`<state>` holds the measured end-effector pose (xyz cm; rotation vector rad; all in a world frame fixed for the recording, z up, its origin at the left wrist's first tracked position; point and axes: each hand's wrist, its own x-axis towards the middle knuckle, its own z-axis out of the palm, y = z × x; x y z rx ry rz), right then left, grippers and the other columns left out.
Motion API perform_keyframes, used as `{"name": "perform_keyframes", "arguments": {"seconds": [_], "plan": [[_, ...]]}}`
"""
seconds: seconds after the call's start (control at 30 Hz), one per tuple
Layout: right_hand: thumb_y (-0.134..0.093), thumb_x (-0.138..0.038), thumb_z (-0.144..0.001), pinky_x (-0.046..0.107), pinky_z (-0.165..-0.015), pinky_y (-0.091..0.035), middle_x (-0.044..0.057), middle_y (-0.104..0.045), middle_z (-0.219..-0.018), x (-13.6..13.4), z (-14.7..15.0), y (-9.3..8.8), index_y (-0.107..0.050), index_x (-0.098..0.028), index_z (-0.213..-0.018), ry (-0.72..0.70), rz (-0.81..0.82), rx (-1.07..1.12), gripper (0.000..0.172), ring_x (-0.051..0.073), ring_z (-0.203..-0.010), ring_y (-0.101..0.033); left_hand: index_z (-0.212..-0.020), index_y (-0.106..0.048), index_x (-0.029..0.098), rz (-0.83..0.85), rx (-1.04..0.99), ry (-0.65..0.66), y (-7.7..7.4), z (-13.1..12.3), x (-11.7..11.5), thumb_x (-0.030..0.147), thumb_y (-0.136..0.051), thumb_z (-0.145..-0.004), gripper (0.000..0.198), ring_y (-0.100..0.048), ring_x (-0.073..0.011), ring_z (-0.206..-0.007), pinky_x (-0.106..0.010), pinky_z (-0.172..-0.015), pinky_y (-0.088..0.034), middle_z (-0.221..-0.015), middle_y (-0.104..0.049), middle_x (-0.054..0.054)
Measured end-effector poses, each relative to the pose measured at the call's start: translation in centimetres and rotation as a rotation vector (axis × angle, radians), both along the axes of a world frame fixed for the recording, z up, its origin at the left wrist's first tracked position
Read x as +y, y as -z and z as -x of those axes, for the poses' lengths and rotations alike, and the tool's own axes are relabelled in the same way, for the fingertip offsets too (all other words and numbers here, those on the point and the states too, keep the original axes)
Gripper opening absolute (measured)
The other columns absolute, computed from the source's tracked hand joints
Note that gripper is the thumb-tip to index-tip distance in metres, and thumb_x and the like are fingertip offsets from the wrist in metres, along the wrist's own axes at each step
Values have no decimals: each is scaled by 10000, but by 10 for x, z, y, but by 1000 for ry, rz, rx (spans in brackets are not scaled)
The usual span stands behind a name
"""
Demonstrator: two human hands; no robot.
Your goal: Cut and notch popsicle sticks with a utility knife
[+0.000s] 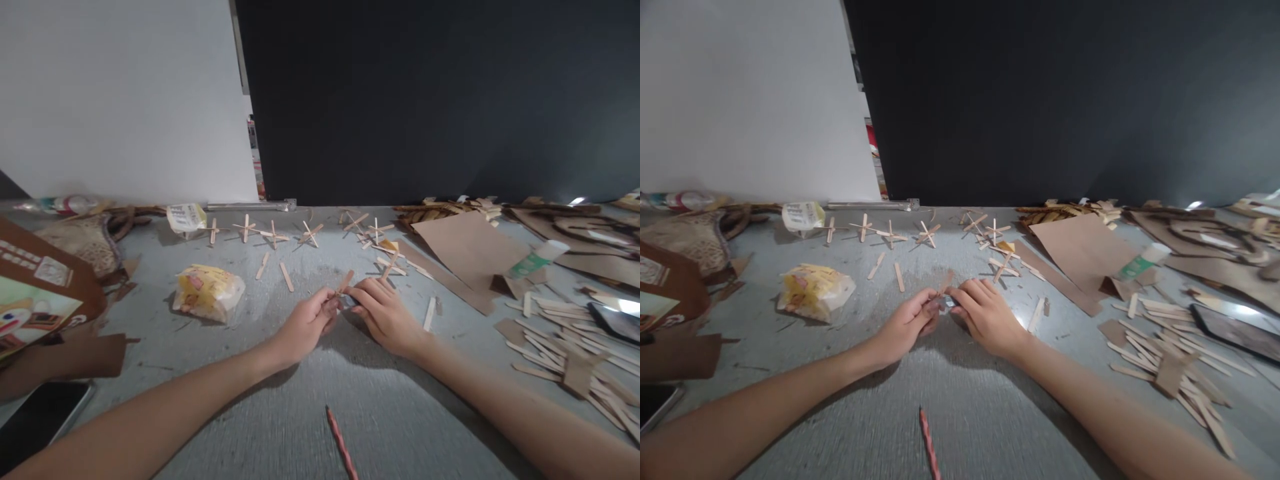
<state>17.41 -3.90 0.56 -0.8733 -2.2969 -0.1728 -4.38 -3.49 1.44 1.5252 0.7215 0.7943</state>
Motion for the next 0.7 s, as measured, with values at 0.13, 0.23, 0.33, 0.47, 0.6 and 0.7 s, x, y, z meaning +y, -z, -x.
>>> {"name": "perform_keyframes", "arguments": {"seconds": [0.13, 0.23, 0.33, 0.47, 0.6, 0.7], "plan": [[-358, -267, -1134, 395, -794, -496, 119, -681, -1030, 2, -1, 2, -629, -184, -1307, -1, 11, 8, 332, 263, -887, -603, -917, -488, 225, 38, -24, 30, -1, -1, -2, 744, -516, -983, 524, -326, -116, -583, -276, -581, -271, -671, -383, 66], [-356, -273, -1137, 394, -799, -497, 119, -682, -1039, 2, -1, 3, -634, -190, -1270, 2, 16, 11, 319, 261, -895, -606, -917, -483, 224, 40, -47, 47, -1, -1, -1, 728, -524, -987, 510, -325, -115, -590, -275, -584, -272, -686, -375, 65], [-344, -274, -1137, 399, -806, -499, 111, -674, -1024, 1, -1, 2, -632, -202, -1279, 9, 35, 17, 329, 260, -888, -600, -911, -469, 223, 23, -47, 64, -1, 0, -1, 687, -506, -1016, 477, -324, -114, -591, -274, -587, -272, -688, -383, 66], [-337, -265, -1138, 397, -787, -491, 110, -671, -1019, 0, 0, -1, -615, -197, -1299, -11, 24, 27, 328, 260, -870, -582, -916, -473, 219, -12, -35, 77, -2, 0, -1, 647, -468, -1048, 448, -327, -114, -585, -274, -590, -278, -671, -402, 69], [-333, -275, -1143, 392, -782, -483, 105, -672, -1018, 0, 1, -1, -608, -199, -1272, -25, 0, 43, 313, 258, -859, -570, -914, -477, 216, -13, -20, 70, -3, 0, -1, 653, -463, -1047, 457, -328, -112, -587, -274, -592, -280, -672, -401, 69], [-326, -286, -1147, 389, -782, -478, 106, -672, -1020, 1, 1, 0, -607, -198, -1262, -26, 7, 46, 315, 257, -861, -567, -898, -463, 220, -14, -13, 72, -3, 0, -1, 669, -461, -1039, 470, -328, -111, -587, -273, -590, -276, -673, -398, 70]]}}
